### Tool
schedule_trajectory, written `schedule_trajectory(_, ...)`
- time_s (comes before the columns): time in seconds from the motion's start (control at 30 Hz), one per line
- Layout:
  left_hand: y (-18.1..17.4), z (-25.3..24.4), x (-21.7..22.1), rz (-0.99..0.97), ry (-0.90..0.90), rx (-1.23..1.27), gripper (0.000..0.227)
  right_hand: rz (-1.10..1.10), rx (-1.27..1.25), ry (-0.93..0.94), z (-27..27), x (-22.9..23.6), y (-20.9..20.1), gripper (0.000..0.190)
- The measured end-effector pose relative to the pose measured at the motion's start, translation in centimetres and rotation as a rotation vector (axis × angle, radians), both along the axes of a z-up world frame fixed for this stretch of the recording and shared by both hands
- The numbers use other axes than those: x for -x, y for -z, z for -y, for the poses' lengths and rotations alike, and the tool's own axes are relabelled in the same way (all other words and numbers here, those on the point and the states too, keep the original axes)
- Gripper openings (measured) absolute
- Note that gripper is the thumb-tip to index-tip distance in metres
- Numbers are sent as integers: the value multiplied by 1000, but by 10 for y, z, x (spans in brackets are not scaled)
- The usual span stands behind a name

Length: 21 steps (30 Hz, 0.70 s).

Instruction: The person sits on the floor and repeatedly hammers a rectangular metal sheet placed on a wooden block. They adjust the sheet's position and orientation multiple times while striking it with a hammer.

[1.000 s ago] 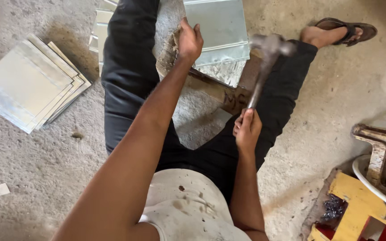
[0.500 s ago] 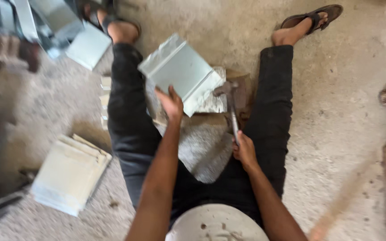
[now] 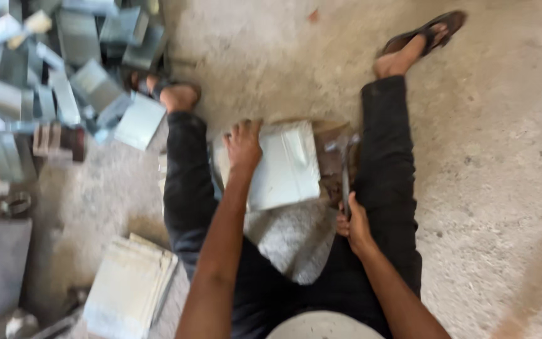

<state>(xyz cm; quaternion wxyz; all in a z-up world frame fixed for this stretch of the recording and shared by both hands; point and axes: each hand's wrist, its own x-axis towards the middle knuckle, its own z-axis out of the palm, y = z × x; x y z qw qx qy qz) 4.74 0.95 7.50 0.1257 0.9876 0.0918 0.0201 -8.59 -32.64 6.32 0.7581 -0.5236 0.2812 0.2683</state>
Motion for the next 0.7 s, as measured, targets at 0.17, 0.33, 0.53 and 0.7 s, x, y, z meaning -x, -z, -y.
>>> schedule_trajectory(0.17, 48, 54, 18, -44, 118, 56, 47, -42, -33, -13, -4, 3, 0, 55)
schedule_trajectory(0.33, 30, 64, 31, -31, 90, 100, 46, -44, 53, -60, -3, -1, 7, 52)
schedule_trajectory(0.53, 29, 60, 7, -24, 128, 76, 48, 8, 139, -136, -7, -4, 10, 47)
schedule_trajectory(0.7, 44, 54, -41, 7, 152, 9, 49, 35, 176, -187, -10, -8, 2, 48)
